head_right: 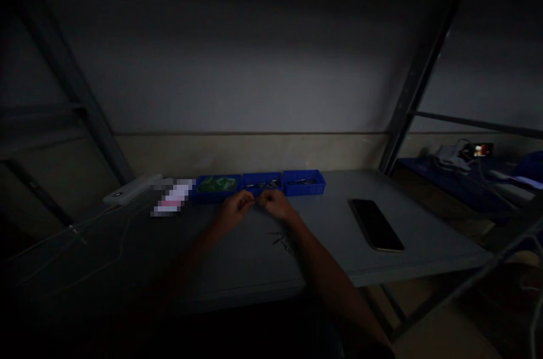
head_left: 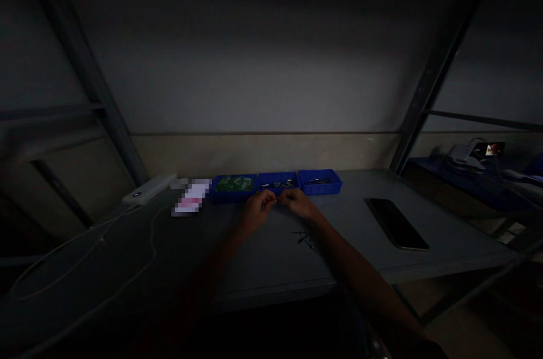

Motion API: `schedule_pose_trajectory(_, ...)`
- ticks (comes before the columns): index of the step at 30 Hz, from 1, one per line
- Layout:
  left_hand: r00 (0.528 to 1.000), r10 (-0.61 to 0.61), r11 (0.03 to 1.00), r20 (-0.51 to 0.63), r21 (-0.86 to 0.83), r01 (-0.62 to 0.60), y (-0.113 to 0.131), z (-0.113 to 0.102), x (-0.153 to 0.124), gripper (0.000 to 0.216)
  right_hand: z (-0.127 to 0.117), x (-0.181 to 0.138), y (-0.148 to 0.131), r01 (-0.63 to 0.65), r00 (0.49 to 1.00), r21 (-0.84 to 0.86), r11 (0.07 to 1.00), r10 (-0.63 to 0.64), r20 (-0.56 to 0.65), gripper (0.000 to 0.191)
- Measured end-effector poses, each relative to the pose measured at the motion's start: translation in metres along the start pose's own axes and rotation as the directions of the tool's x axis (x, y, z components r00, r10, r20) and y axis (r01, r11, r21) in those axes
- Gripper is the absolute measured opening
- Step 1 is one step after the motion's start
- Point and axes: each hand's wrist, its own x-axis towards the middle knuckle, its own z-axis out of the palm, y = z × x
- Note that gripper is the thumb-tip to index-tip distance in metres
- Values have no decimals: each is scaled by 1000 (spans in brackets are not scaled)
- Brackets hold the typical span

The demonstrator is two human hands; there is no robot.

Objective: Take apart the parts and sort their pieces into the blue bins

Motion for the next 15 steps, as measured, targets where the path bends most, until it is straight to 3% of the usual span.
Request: schedule_pose_trajectory(15, 997, -14, 994, 81, -102, 22, 3, 2, -2, 24, -3, 0, -9, -64, 997, 62, 996, 67, -42, 14)
